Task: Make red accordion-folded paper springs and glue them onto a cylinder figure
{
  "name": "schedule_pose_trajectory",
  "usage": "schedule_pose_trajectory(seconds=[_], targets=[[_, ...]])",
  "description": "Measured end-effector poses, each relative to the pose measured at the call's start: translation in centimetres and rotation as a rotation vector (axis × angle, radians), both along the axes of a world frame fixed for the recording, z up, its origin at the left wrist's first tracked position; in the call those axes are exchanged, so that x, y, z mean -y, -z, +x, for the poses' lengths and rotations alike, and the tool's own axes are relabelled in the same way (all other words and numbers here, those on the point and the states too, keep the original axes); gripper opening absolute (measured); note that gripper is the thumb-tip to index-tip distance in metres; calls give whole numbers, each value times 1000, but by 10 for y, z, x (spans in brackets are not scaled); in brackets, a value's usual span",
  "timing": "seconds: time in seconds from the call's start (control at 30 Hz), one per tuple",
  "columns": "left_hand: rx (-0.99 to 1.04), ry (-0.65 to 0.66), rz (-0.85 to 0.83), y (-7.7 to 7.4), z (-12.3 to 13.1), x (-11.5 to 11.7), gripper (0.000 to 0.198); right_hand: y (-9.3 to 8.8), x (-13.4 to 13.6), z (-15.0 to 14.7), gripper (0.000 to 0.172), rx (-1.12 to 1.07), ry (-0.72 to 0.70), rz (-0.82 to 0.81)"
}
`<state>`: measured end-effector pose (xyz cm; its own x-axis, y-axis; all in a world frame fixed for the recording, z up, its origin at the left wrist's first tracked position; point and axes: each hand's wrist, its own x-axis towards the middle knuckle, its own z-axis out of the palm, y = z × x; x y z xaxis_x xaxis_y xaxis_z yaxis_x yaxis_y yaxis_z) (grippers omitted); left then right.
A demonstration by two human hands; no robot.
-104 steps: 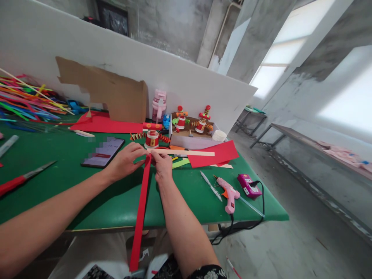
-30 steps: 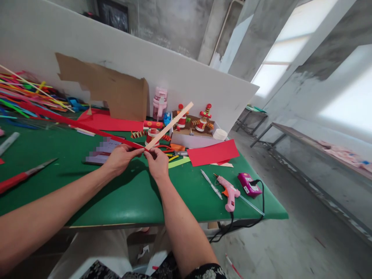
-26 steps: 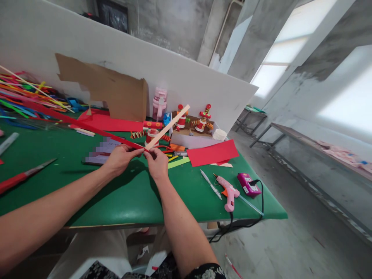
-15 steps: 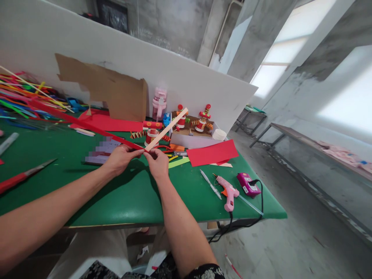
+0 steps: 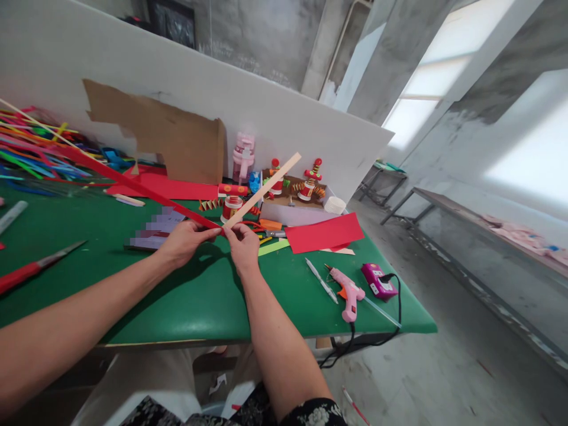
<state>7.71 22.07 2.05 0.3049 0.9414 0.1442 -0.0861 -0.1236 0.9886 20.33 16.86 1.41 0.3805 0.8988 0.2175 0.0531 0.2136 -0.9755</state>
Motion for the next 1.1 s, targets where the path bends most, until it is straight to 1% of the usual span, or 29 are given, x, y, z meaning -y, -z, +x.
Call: schedule_pose_trajectory(seconds=[0.07, 0.23, 0.37, 0.63, 0.77, 0.97, 1.1], targets=[[0, 14, -17, -1, 0, 1, 45, 0, 0, 1, 26, 43, 24, 8], [-10, 53, -63, -3, 1, 3, 45, 0, 1, 2, 24, 72, 35, 9], [-24, 35, -37, -2, 0, 0, 43, -2, 1, 1, 25, 80, 42, -3], [-50, 26, 3, -3, -2, 0, 35, -7, 4, 1, 23, -30, -25, 27], [-76, 33, 12, -3, -2, 1, 36, -6, 3, 2, 23, -26, -30, 13], [-50, 111, -36, -2, -2, -1, 39, -3, 2, 3, 20, 7, 3, 14], [-83, 87, -10, 0, -2, -2, 38, -3, 2, 3, 19, 46, 7, 21]])
